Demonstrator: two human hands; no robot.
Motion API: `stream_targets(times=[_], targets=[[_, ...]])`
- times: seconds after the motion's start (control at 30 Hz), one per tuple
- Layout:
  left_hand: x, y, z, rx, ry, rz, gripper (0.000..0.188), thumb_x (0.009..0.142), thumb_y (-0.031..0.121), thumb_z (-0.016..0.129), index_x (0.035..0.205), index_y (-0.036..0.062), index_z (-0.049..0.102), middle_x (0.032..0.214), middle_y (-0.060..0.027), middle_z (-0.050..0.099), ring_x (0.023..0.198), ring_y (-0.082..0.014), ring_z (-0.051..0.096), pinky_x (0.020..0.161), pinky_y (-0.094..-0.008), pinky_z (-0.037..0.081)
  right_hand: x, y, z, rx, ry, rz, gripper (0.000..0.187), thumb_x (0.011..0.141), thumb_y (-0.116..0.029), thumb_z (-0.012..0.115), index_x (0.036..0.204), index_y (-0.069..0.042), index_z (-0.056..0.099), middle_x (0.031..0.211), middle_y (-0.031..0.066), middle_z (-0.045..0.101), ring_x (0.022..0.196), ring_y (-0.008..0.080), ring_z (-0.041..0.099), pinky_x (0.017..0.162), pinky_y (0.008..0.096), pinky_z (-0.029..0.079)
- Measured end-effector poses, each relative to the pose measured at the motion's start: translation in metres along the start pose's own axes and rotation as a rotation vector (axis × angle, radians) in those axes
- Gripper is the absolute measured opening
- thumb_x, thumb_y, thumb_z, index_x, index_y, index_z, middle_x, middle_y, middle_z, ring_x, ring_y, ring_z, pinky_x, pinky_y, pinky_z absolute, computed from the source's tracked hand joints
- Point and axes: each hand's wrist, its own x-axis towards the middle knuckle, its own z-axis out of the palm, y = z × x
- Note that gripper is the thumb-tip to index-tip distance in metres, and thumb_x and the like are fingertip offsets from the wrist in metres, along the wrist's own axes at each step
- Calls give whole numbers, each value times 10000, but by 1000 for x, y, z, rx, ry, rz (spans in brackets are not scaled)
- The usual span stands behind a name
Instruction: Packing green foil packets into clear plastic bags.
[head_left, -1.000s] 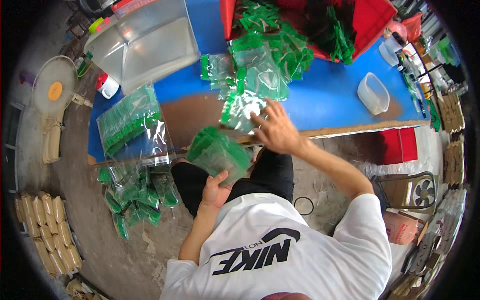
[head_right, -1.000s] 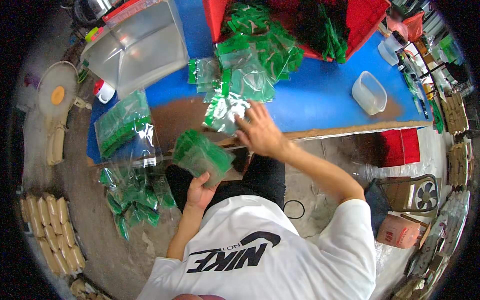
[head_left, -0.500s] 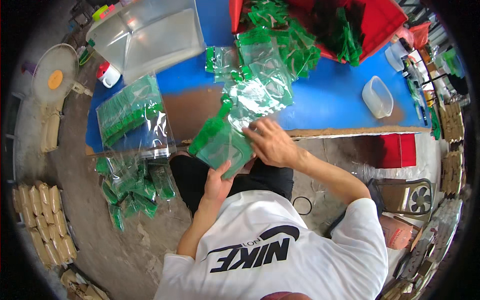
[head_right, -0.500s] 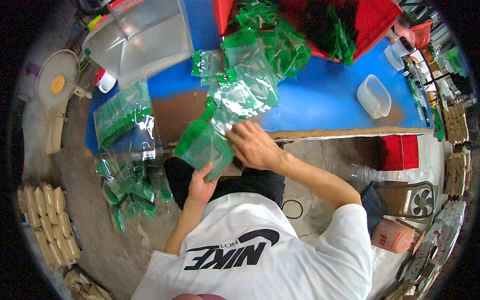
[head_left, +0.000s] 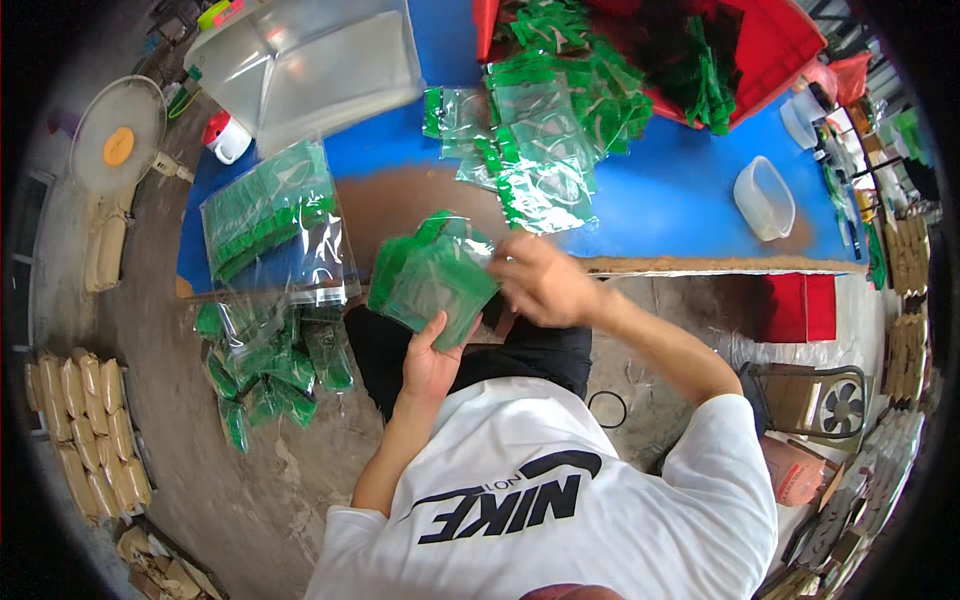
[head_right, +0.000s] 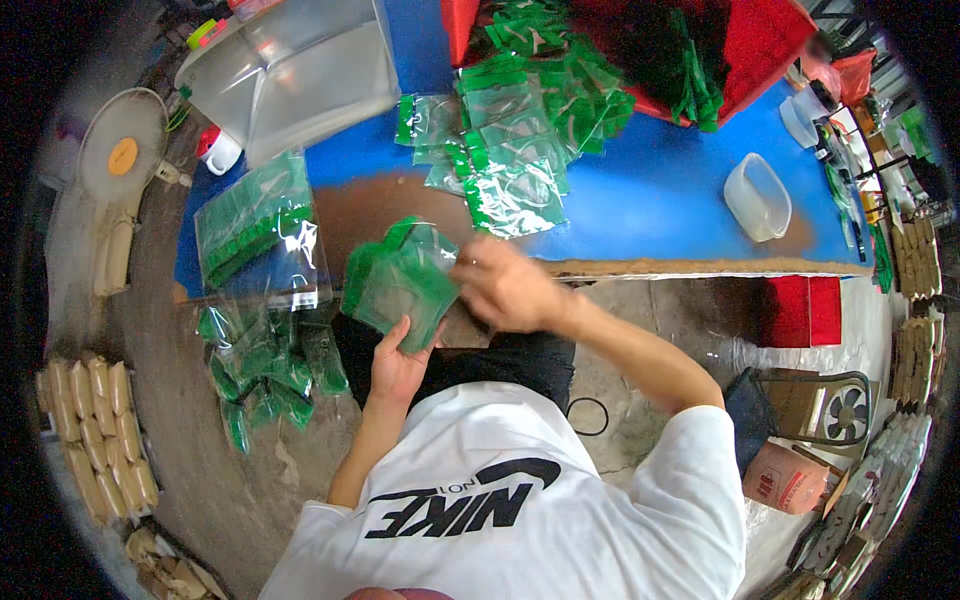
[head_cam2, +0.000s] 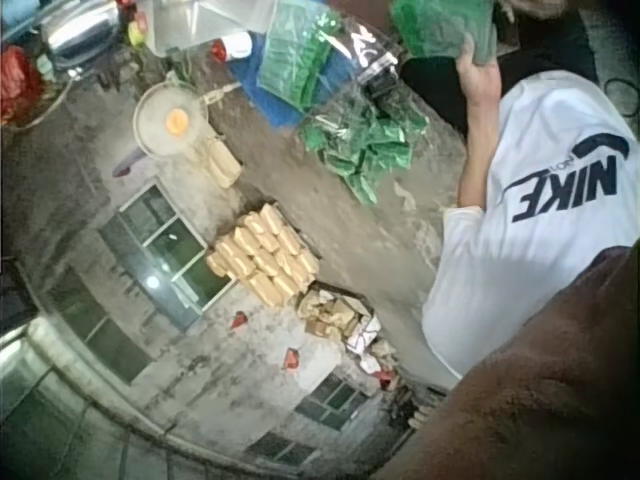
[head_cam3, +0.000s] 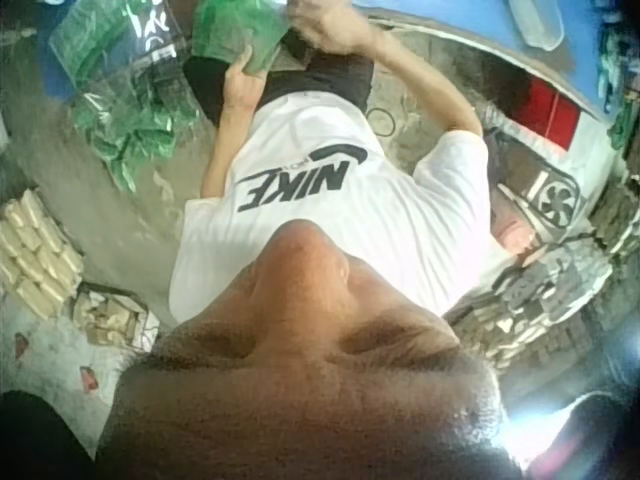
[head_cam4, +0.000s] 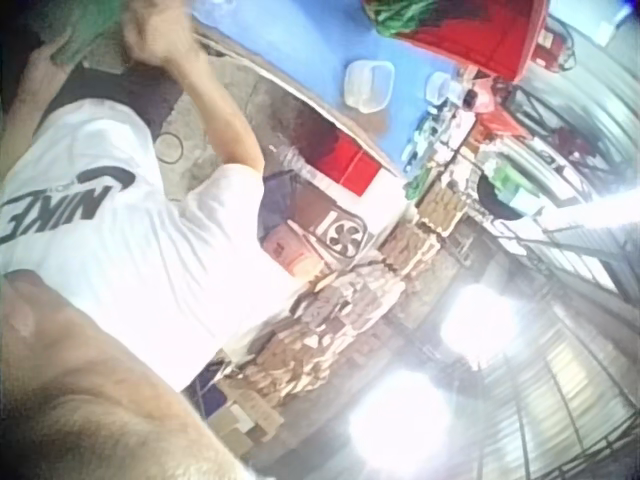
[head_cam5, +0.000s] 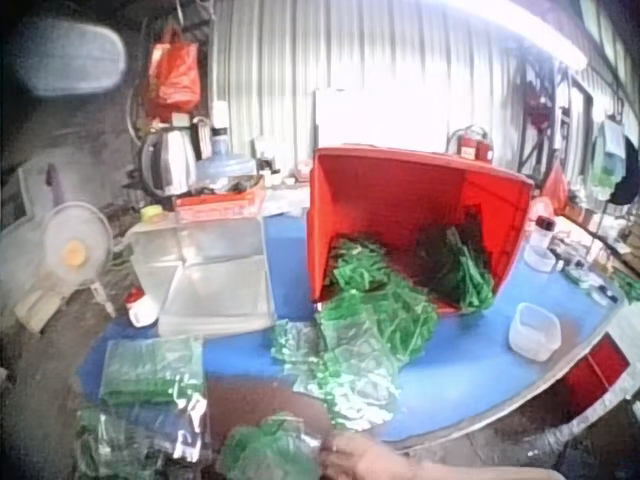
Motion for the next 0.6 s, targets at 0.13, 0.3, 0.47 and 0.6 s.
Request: stream_targets(times=[0.13, 0.3, 0.47, 0.6], targets=[[-5, 1, -2, 62, -51, -38, 490, 939, 60, 602, 1403, 43, 445, 1395, -131, 538, 1312, -312, 510, 1131, -495, 412, -20, 44, -45, -473, 196, 226, 503, 934, -361, 539, 1306, -25, 582, 1322, 254, 503, 1396, 440, 324, 1191, 552, 203], [-8, -11, 7, 134, -121, -86, 541, 920, 25, 594, 1431, 38, 416, 1402, -128, 523, 1316, -291, 507, 1133, -435, 405, -14, 1, -10, -325, 171, 233, 425, 910, -280, 593, 1274, -61, 604, 1144, 202, 536, 1154, 391, 476, 1028, 502, 391], [5, -16, 21, 122, -29, -75, 514, 917, 54, 622, 1401, 43, 447, 1399, -126, 530, 1303, -292, 515, 1138, -474, 403, -2, 12, -26, 129, 89, 284, 379, 916, -213, 578, 1239, -21, 626, 1286, 214, 536, 1240, 413, 459, 1051, 493, 379], [1, -12, 6, 21, -66, -168, 517, 916, 67, 629, 1400, 45, 450, 1408, -129, 522, 1319, -294, 500, 1146, -471, 392, -7, 68, -62, -582, 283, 263, 559, 957, -423, 535, 1342, -18, 558, 1460, 220, 467, 1433, 418, 292, 1167, 531, 259]])
